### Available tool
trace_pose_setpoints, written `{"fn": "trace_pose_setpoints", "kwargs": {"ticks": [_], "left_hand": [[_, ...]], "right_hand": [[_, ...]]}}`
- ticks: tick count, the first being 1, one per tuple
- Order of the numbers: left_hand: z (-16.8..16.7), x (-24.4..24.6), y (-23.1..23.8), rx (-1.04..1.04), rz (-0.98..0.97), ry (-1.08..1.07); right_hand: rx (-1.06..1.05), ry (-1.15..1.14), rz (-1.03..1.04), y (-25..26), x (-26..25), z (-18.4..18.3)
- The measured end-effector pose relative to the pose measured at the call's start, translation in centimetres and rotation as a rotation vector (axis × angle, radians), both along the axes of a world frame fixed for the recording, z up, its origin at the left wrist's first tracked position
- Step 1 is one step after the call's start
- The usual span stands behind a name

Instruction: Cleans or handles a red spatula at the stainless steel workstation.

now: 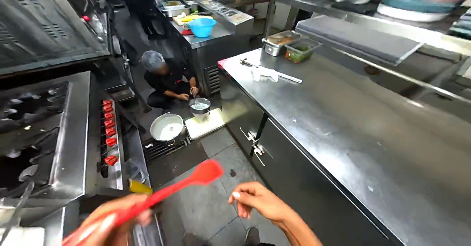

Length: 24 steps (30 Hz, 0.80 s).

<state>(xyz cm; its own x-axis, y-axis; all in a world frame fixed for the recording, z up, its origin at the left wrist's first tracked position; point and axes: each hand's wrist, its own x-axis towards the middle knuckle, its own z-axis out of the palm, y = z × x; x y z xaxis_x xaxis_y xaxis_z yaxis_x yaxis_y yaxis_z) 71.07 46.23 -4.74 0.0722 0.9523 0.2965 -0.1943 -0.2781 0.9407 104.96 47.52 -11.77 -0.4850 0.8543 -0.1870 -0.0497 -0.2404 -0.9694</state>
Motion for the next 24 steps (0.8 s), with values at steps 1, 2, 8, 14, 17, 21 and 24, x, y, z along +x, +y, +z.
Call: {"fn": "trace_pose_setpoints", "kwargs": {"ticks": [1, 2, 8, 14, 17, 21, 24], "left_hand": [[-1.1, 4.5, 2.2, -0.036, 0.032, -0.081], [-2.7, 8.7, 3.8, -0.065, 0.038, -0.168], [-10.3, 24.9, 6.9, -0.252, -0.197, -0.323], [-13.1, 22.9, 14.1, -0.265, -0.387, -0.22], [-11.6, 19.6, 20.1, -0.434, -0.426, 0.055], [-10.3, 17.8, 28.7, -0.596, -0.531, 0.422], [-11.3, 18.1, 32.1, -0.618, -0.446, 0.341]], "right_hand": [[-0.039, 0.05, -0.042, -1.1, 0.8, -0.9], [-0.06, 0.094, -0.091, -1.6, 1.3, -1.1], [-0.1, 0.345, -0.762, 4.7, 1.6, -0.8], [-0.082, 0.134, -0.868, 12.6, 3.9, -3.4], [-0.009, 0.032, -0.817, 17.2, 2.5, -4.9], [0.081, -0.044, -0.671, 23.6, 0.1, -5.8], [0.097, -0.322, -0.342, 30.1, 5.7, -4.9]]}}
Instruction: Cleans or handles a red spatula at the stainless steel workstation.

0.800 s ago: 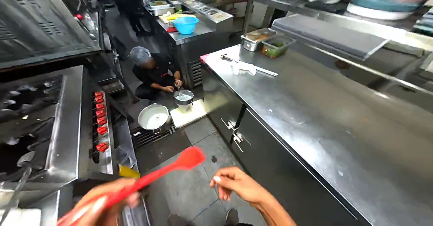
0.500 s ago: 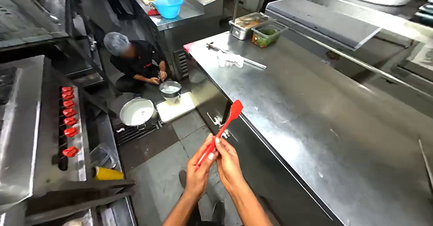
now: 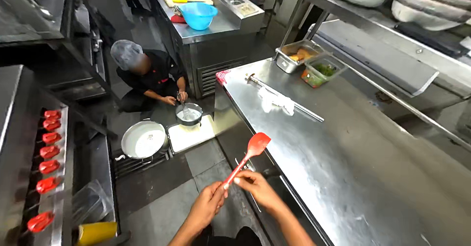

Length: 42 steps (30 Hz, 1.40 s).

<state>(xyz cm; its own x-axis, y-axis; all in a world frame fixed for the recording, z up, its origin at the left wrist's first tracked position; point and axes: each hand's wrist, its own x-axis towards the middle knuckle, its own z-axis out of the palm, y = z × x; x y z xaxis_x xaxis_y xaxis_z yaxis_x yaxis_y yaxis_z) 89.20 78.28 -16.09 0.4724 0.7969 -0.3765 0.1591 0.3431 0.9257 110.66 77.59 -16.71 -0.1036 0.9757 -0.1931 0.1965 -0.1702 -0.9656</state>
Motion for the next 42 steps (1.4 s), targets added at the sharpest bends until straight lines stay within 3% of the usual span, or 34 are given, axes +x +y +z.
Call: {"fn": "trace_pose_setpoints", "kwargs": {"ticks": [3, 7, 10, 12, 14, 17, 20, 23, 25, 31, 37, 42], "left_hand": [[-1.1, 0.4, 2.5, 0.043, 0.149, 0.021], [-1.3, 2.2, 6.5, 0.139, 0.235, 0.126], [-0.1, 4.2, 8.4, 0.137, 0.237, 0.166], [0.8, 5.4, 9.9, 0.149, 0.232, 0.164], [1.3, 6.4, 11.3, 0.165, 0.203, 0.18], [1.8, 8.5, 13.1, 0.151, 0.15, 0.2], [2.6, 11.4, 14.5, 0.13, 0.073, 0.17], [3.9, 14.6, 14.5, 0.209, -0.032, 0.169], [5.0, 15.3, 13.7, 0.275, -0.092, 0.183], [8.2, 15.9, 12.0, 0.305, -0.331, 0.219], [6.6, 16.9, 11.1, 0.35, -0.501, 0.298], [4.1, 14.8, 9.1, 0.237, -0.548, 0.243]], "right_hand": [[-0.075, -0.38, -0.043, 8.5, 8.0, 1.8], [0.199, -0.795, -0.296, 21.1, 17.8, 0.5], [0.241, -0.962, -0.12, 26.6, 21.7, -2.0], [0.315, -1.012, -0.031, 27.6, 22.9, -3.6], [0.417, -0.965, -0.102, 26.7, 23.3, -4.0], [0.537, -0.639, -0.363, 23.6, 22.5, -2.0], [0.696, -0.459, -0.353, 18.5, 16.5, 2.0], [0.984, -0.543, 0.021, 15.1, 11.9, 1.7], [1.108, -0.641, 0.159, 14.9, 13.6, 1.2], [1.22, -0.859, 0.113, 12.2, 21.8, 2.7], [0.973, -0.865, 0.014, 8.2, 24.9, -0.3], [0.374, -0.849, -0.46, 3.0, 29.3, -2.1]]}}
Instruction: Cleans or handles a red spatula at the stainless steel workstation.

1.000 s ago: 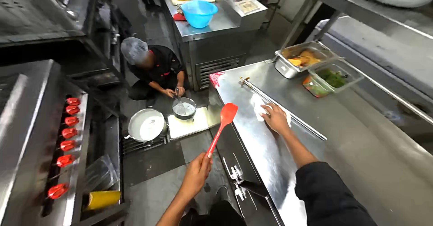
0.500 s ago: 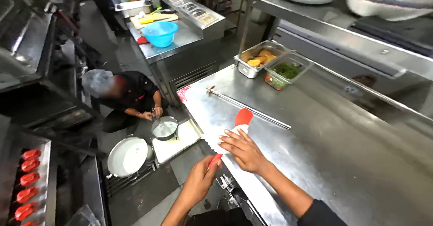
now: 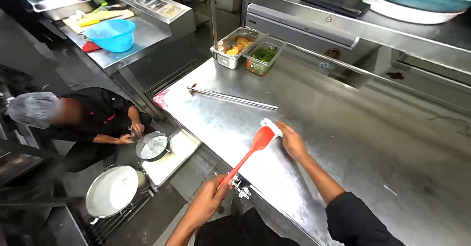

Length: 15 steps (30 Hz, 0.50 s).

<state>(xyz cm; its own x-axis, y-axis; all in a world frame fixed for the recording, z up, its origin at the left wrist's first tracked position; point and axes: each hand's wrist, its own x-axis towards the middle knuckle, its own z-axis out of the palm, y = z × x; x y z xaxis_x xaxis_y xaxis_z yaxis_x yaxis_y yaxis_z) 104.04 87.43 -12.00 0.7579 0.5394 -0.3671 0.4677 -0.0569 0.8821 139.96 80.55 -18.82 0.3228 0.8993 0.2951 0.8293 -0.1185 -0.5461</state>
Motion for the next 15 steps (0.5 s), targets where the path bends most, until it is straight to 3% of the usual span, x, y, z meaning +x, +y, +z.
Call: {"fn": "trace_pose_setpoints", "kwargs": {"ticks": [2, 5, 7, 10, 12, 15], "left_hand": [[-0.6, -0.6, -0.3, -0.059, 0.043, -0.045], [-1.5, -1.2, -0.8, -0.139, 0.11, -0.119], [-1.6, -1.3, -0.9, -0.187, 0.123, -0.166], [-1.0, -1.3, -1.3, -0.216, 0.109, -0.261], [-0.3, -1.6, -1.7, -0.153, 0.107, -0.267], [-0.7, -2.5, -2.3, 0.17, 0.126, -0.243]], "right_hand": [[0.147, 0.097, -0.177, -1.1, 0.3, 2.0], [0.354, 0.092, -0.211, -2.1, -3.2, 6.1], [0.404, 0.009, -0.099, -2.3, -7.1, 7.4], [0.351, -0.175, 0.256, -1.2, -9.8, 5.1], [0.267, -0.174, 0.279, -0.7, -8.6, 3.7], [0.163, 0.083, -0.031, -0.9, -4.1, 4.0]]}}
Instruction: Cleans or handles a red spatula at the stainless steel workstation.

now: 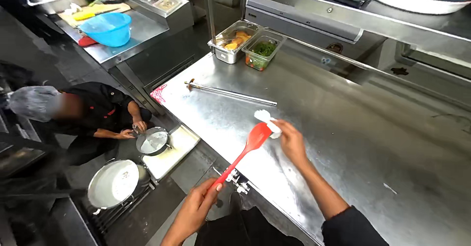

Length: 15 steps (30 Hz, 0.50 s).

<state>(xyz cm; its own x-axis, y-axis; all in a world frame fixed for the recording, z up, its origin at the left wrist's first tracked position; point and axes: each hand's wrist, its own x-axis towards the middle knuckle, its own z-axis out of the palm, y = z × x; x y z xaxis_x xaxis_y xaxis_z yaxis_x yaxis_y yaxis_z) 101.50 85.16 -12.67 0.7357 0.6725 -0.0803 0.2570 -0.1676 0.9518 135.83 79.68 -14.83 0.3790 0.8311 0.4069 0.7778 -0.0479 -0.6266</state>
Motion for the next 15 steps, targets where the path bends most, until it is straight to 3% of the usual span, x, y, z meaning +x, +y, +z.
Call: {"fn": "trace_pose_setpoints", "kwargs": {"ticks": [3, 6, 9, 12, 15], "left_hand": [[-1.3, 0.0, -0.4, 0.401, 0.083, 0.165], [-3.9, 1.5, -0.7, 0.551, 0.141, 0.336], [-6.9, 2.6, -1.1, 0.443, 0.136, 0.436], [-7.8, 3.2, -1.1, 0.288, 0.16, 0.484], [-6.9, 3.6, -0.5, 0.131, 0.092, 0.538]], "right_hand": [[-0.027, 0.203, -0.215, -0.7, 3.9, 1.2], [-0.248, 0.134, -0.173, -1.5, 5.4, 0.3], [-0.607, 0.081, -0.058, -2.4, 5.1, -3.1], [-0.368, 0.039, -0.043, -3.6, 2.8, -6.6], [-0.189, 0.129, -0.067, -3.1, 0.0, -6.0]]}}
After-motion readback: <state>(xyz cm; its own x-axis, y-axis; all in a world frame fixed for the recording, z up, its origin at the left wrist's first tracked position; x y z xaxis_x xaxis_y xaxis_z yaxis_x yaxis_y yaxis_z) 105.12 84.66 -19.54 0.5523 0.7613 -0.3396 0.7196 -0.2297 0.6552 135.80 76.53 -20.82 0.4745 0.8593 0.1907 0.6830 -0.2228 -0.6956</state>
